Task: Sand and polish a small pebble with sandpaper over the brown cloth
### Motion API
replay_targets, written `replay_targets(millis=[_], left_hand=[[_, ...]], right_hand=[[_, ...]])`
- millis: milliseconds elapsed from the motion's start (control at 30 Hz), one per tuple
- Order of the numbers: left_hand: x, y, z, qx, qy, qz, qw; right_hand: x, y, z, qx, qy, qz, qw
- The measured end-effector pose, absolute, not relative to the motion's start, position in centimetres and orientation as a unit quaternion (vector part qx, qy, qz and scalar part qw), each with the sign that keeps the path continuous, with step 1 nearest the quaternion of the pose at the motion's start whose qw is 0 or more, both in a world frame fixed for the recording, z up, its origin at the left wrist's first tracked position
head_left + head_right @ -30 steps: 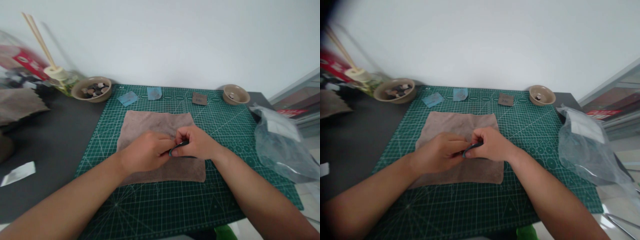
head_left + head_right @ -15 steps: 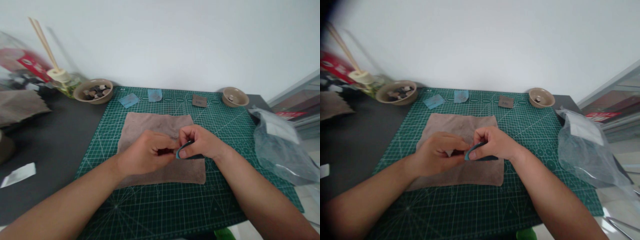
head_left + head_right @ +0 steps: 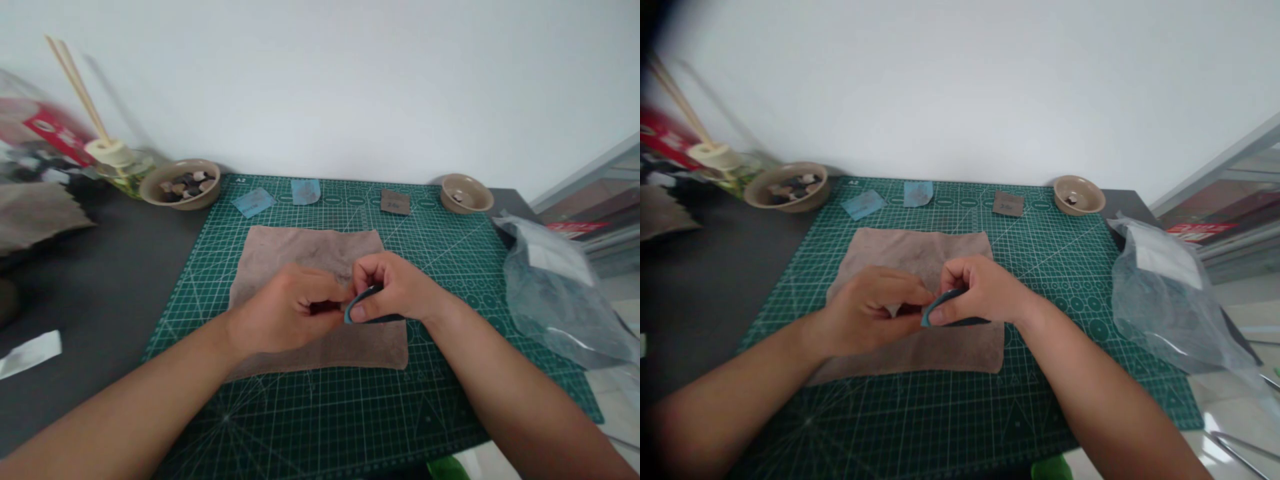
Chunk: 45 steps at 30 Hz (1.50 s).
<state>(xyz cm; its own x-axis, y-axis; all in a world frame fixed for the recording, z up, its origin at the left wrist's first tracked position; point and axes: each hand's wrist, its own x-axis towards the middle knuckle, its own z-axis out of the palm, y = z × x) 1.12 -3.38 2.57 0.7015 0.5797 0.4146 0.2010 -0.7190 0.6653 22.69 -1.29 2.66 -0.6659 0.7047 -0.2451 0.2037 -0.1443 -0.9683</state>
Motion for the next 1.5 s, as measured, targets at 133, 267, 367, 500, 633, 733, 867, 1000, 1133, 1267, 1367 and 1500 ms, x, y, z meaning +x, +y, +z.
replay_targets(millis=[133,267,367,500,633,733,867,1000,1133,1267,1367,1500], left_hand=[[1.3,-3.2,2.5,0.9,0.255,0.264,0.235],[1.1,-3.2,2.7,0.856,0.252,0.34,0.296],[1.1,-3.4,2.6,0.879,0.251,0.31,0.261],[1.2,-3.4,2.4,0.9,0.259,0.258,0.239],[1.1,-3.5,2.7,0.863,0.247,0.333,0.291],[1.0,-3.5,2.6,0.887,0.25,0.303,0.245],[1.1,-3.4,2.6,0.902,0.258,0.263,0.224],[1.2,-3.5,3.1,0.854,0.229,0.359,0.298],[1.0,-3.5,2.5,0.898,0.254,0.285,0.217],[0.9,-3.3,1.6,0.924,0.256,0.239,0.154],[1.0,-3.4,1.9,0.92,0.262,0.254,0.142],[1.2,-3.6,2.6,0.894,0.259,0.306,0.198]], right_hand=[[22.4,-1.3,2.5,-0.421,-0.697,0.545,0.201],[22.7,-1.4,2.5,-0.378,-0.597,0.676,0.211],[22.6,-1.4,2.5,-0.385,-0.625,0.647,0.208],[22.3,-1.4,2.5,-0.433,-0.682,0.56,0.185],[22.5,-1.4,2.7,-0.378,-0.575,0.694,0.213],[22.4,-1.6,2.9,-0.394,-0.614,0.652,0.208],[22.3,-1.7,3.0,-0.443,-0.684,0.544,0.201],[22.7,-1.8,3.2,-0.383,-0.588,0.68,0.214],[22.5,-2.0,3.2,-0.408,-0.679,0.574,0.205],[22.0,-2.2,3.1,-0.447,-0.758,0.435,0.191],[22.1,-2.1,3.1,-0.428,-0.746,0.47,0.201],[22.4,-1.8,3.1,-0.393,-0.688,0.569,0.221]])
